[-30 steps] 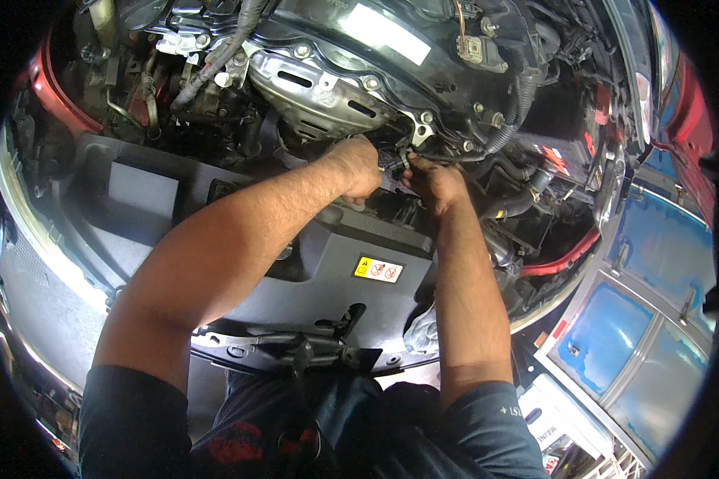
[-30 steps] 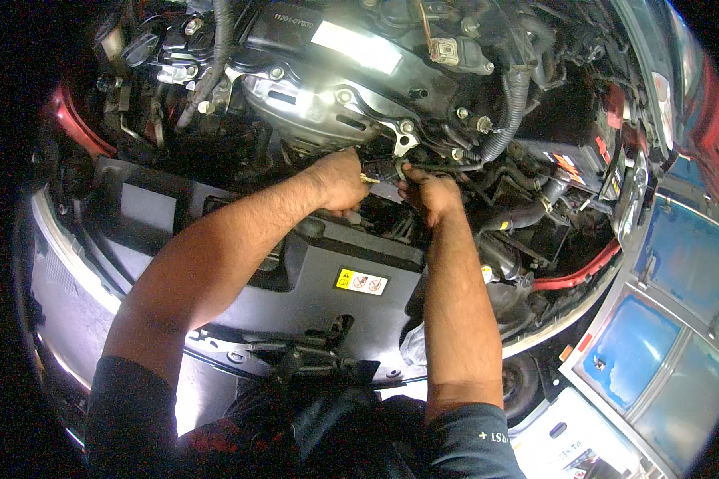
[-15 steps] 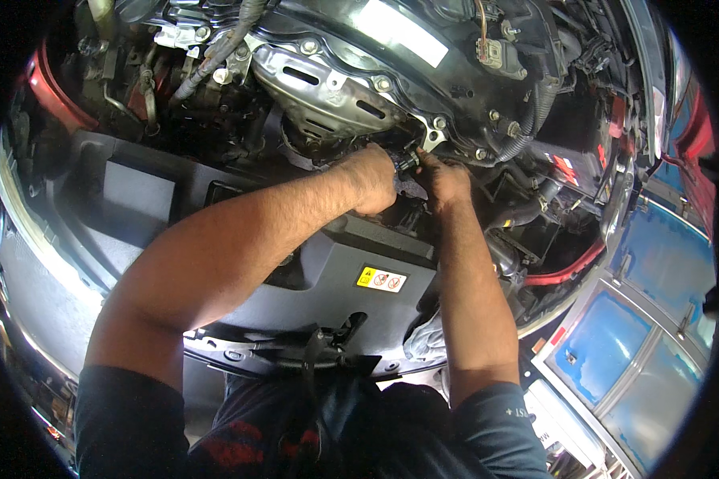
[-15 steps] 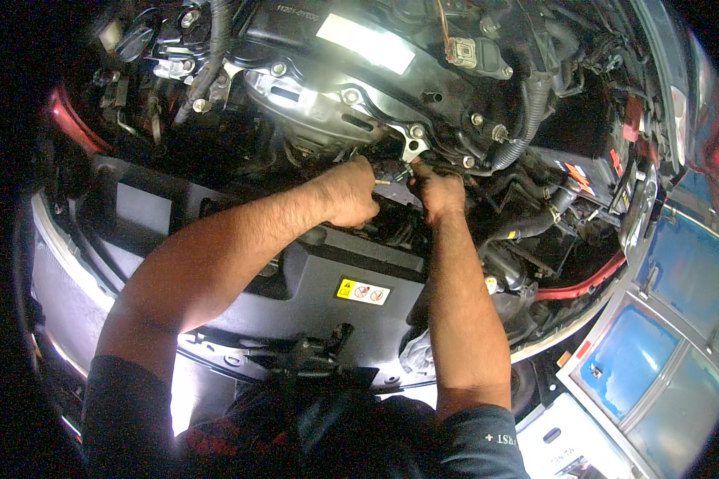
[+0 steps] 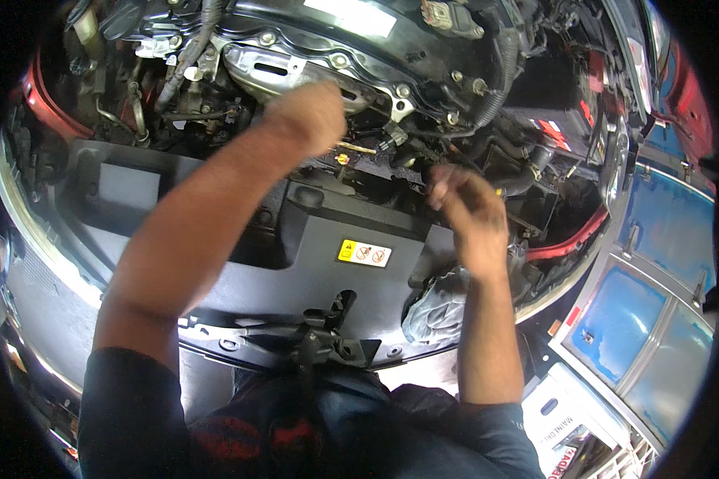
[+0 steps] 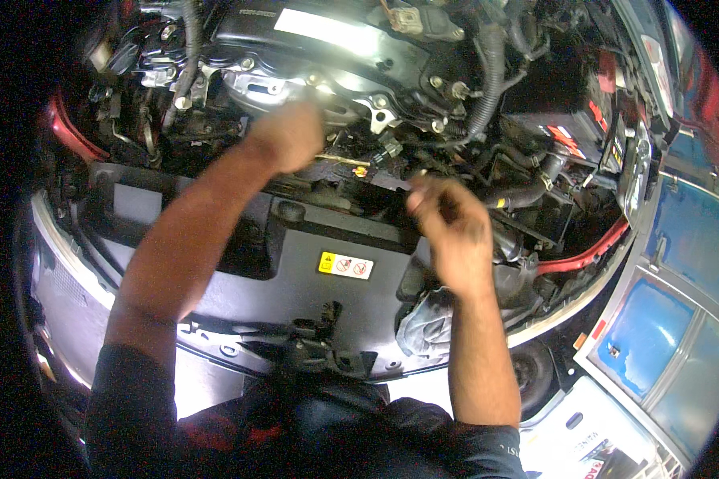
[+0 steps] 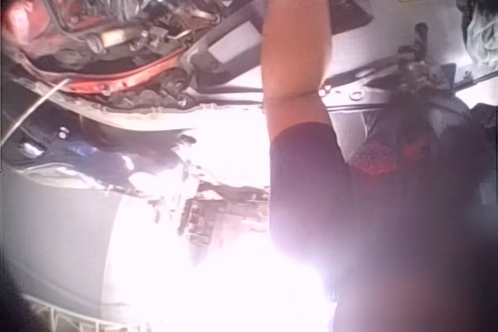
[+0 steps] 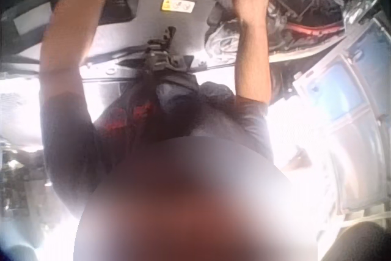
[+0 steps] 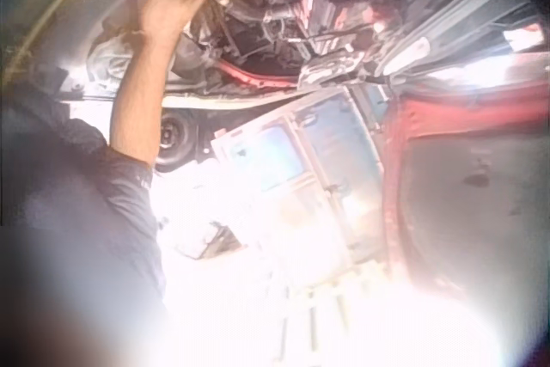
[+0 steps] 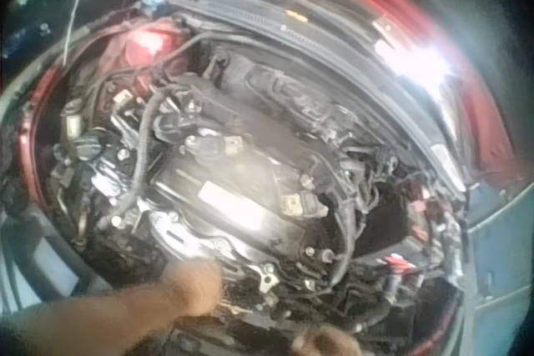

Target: The person works under the hood of a red car, using a wrench to tighten bolts and adjusting various engine components and hoses. The person repeatedly reaches into the engine bay to manipulate parts and secure connections.

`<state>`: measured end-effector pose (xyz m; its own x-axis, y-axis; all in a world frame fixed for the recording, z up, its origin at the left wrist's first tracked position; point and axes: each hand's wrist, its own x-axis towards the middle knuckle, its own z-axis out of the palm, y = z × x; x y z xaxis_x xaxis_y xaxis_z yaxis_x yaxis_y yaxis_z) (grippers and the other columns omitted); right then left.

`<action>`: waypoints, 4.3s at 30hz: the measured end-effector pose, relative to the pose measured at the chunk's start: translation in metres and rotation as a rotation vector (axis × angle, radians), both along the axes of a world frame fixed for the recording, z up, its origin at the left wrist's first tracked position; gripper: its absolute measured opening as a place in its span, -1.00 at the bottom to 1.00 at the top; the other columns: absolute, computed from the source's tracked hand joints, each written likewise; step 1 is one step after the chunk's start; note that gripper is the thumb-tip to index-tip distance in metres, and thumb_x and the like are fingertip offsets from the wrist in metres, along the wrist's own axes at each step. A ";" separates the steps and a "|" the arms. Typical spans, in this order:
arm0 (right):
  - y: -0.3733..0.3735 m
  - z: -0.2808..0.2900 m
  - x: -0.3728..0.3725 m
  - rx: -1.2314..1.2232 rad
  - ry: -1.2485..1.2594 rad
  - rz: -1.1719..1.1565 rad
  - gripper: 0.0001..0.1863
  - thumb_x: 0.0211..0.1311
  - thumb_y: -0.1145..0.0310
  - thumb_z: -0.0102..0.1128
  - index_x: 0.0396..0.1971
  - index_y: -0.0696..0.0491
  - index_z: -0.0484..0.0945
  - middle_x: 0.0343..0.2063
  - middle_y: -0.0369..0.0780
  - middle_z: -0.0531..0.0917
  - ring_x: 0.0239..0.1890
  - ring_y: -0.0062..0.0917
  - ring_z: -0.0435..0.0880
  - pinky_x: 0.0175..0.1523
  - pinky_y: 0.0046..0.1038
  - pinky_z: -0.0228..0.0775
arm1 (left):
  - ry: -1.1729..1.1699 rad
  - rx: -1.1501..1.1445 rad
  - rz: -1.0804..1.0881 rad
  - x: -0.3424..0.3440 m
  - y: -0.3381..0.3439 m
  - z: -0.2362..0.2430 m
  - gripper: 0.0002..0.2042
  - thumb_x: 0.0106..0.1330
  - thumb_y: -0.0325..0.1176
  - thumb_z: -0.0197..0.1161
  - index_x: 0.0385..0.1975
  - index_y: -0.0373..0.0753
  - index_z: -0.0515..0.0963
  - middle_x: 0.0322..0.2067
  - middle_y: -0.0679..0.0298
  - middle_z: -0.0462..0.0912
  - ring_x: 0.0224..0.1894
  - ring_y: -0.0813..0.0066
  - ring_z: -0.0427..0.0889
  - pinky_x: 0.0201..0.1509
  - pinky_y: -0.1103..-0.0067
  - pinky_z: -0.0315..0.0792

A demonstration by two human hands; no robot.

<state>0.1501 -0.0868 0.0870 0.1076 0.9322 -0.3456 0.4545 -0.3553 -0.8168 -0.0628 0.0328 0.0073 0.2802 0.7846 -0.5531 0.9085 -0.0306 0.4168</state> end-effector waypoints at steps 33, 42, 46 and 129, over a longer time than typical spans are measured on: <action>-0.128 -0.051 -0.105 0.024 0.602 1.509 -0.81 -0.01 0.35 0.25 -0.46 0.18 0.63 -0.54 -0.01 0.66 -0.41 -0.17 0.70 -0.23 -0.25 0.58 | 0.434 0.357 -0.377 0.016 -0.023 -0.015 -0.43 0.10 -0.06 0.41 -0.01 -0.30 0.42 -0.42 0.06 0.66 -0.25 0.13 0.69 -0.13 0.33 0.59; -0.124 -0.048 -0.105 -0.119 0.681 1.413 -0.79 0.04 0.43 0.20 -0.34 0.22 0.61 -0.49 0.00 0.67 -0.38 -0.14 0.69 -0.20 -0.24 0.56 | 0.464 0.325 -0.515 0.016 -0.021 -0.019 -0.59 0.14 -0.10 0.36 -0.16 -0.29 0.54 -0.47 0.12 0.67 -0.31 0.21 0.70 -0.14 0.36 0.61; -0.125 -0.050 -0.107 -0.065 0.664 1.397 -0.73 0.04 0.45 0.18 -0.25 0.27 0.56 -0.46 0.02 0.66 -0.33 -0.15 0.69 -0.16 -0.24 0.54 | 0.505 0.305 -0.533 0.015 -0.020 -0.024 -0.63 0.14 -0.10 0.35 -0.22 -0.28 0.57 -0.46 0.13 0.68 -0.31 0.23 0.71 -0.13 0.37 0.61; 0.089 -0.173 0.033 -0.485 0.809 -1.178 -0.78 0.40 0.22 -0.12 -0.29 0.03 0.45 -0.47 -0.20 0.46 -0.37 -0.35 0.47 0.16 0.02 0.26 | 0.004 0.124 -0.359 0.008 -0.006 -0.049 -0.75 0.16 -0.49 0.09 -0.21 -0.36 0.63 -0.16 -0.08 0.65 -0.08 0.05 0.65 0.03 0.32 0.51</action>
